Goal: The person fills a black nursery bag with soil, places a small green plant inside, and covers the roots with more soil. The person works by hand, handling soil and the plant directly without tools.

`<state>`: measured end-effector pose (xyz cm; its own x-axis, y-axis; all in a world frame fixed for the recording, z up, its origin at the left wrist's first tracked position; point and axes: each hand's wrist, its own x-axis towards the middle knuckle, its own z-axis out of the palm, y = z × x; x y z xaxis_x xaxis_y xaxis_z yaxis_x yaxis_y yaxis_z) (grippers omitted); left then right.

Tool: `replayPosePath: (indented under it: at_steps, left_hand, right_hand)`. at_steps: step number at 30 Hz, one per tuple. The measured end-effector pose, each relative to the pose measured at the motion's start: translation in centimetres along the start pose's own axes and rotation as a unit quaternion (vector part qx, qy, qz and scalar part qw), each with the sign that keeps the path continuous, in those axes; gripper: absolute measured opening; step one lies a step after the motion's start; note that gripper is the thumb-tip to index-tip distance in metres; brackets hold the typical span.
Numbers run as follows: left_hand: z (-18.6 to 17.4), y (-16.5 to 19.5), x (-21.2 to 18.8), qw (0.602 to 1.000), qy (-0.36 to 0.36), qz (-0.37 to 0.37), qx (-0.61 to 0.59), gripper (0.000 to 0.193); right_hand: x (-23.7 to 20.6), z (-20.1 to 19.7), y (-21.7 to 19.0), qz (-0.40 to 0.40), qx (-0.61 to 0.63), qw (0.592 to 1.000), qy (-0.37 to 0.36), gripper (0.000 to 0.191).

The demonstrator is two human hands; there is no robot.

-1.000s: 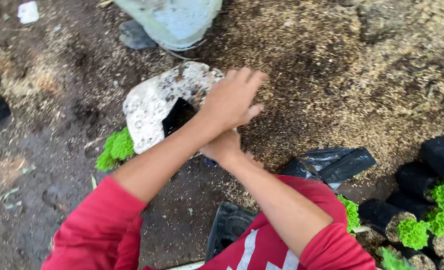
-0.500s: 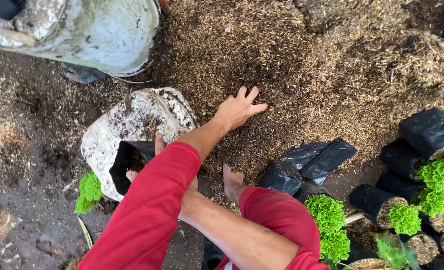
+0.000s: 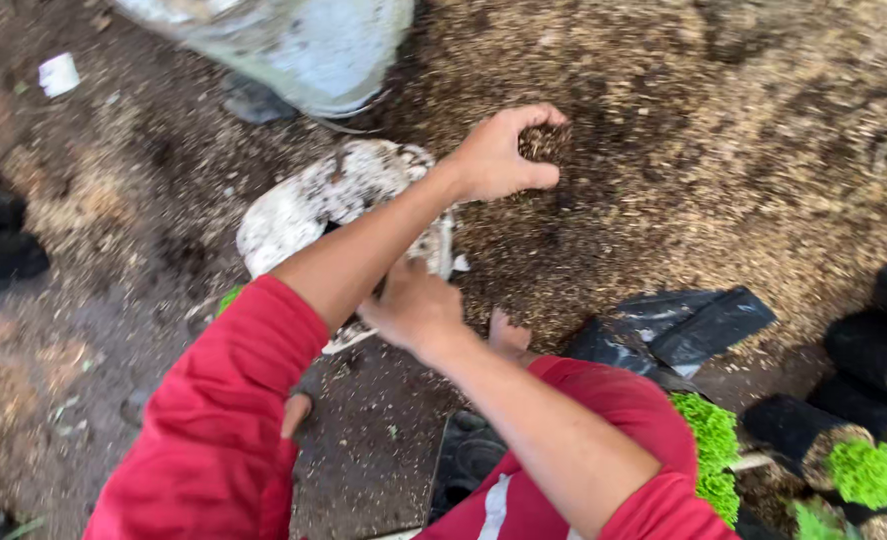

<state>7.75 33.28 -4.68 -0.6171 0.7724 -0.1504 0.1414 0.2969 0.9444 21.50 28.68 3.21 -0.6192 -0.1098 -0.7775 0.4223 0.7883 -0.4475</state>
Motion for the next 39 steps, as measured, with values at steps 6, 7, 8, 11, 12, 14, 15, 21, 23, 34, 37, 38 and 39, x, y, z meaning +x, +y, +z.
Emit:
replayPosePath:
  at_steps: [6, 7, 8, 11, 12, 14, 15, 21, 23, 34, 37, 38, 39]
  left_hand:
    - [-11.3, 4.9, -13.1, 0.993, 0.035, -0.088, -0.067, 0.069]
    - [-12.7, 5.5, -15.7, 0.982, 0.023, -0.157, -0.102, 0.07]
    - [-13.8, 6.0, -17.8, 0.978, 0.011, -0.187, -0.087, 0.069]
    - [-15.6, 5.9, -22.8, 0.959, -0.023, -0.273, -0.067, 0.066]
    - [-15.6, 5.4, -24.1, 0.95, -0.031, -0.302, -0.075, 0.066]
    - [-15.0, 3.8, -25.7, 0.931, -0.014, -0.357, -0.077, 0.066]
    - [-14.7, 2.9, -26.1, 0.92, -0.005, -0.383, -0.079, 0.065]
    - [-12.1, -0.9, -26.7, 0.924, 0.048, -0.35, 0.143, 0.06]
    - [-11.7, -1.2, -26.4, 0.925, 0.046, -0.325, 0.19, 0.046]
    - [-9.0, -1.9, -26.9, 0.906, 0.009, -0.184, 0.381, 0.015]
    - [-9.1, -2.3, -27.4, 0.896, 0.006, -0.238, 0.375, 0.016]
    - [-9.0, -2.4, -27.6, 0.895, 0.038, -0.246, 0.37, 0.017]
    - [-8.9, -2.4, -27.7, 0.893, 0.069, -0.251, 0.366, 0.018]
  right_hand:
    - [-0.2, 0.2, -3.0, 0.022, 0.043, 0.998, 0.036, 0.098]
    - [-0.4, 0.5, -3.6, 0.031, 0.043, 0.998, 0.04, 0.094]
    - [-0.4, 0.7, -4.1, 0.042, 0.044, 0.997, 0.046, 0.09]
    - [-0.4, 1.5, -5.5, 0.069, 0.032, 0.997, 0.035, 0.084]
    - [-0.4, 1.9, -5.7, 0.07, 0.034, 0.996, 0.039, 0.082]
    - [-0.1, 2.5, -5.9, 0.072, 0.039, 0.996, 0.047, 0.077]
    - [0.1, 2.8, -6.0, 0.062, 0.043, 0.995, 0.058, 0.071]
    - [1.2, 4.2, -5.6, 0.02, 0.051, 0.991, 0.126, 0.061]
    - [1.4, 4.4, -5.5, 0.02, 0.051, 0.991, 0.122, 0.062]
    - [1.1, 3.4, -6.0, -0.006, 0.05, 0.994, 0.096, 0.063]
    - [0.9, 3.0, -6.1, 0.033, 0.047, 0.995, 0.077, 0.065]
    - [0.8, 3.0, -6.2, 0.053, 0.048, 0.995, 0.07, 0.065]
    - [0.8, 3.0, -6.2, 0.051, 0.046, 0.995, 0.074, 0.066]
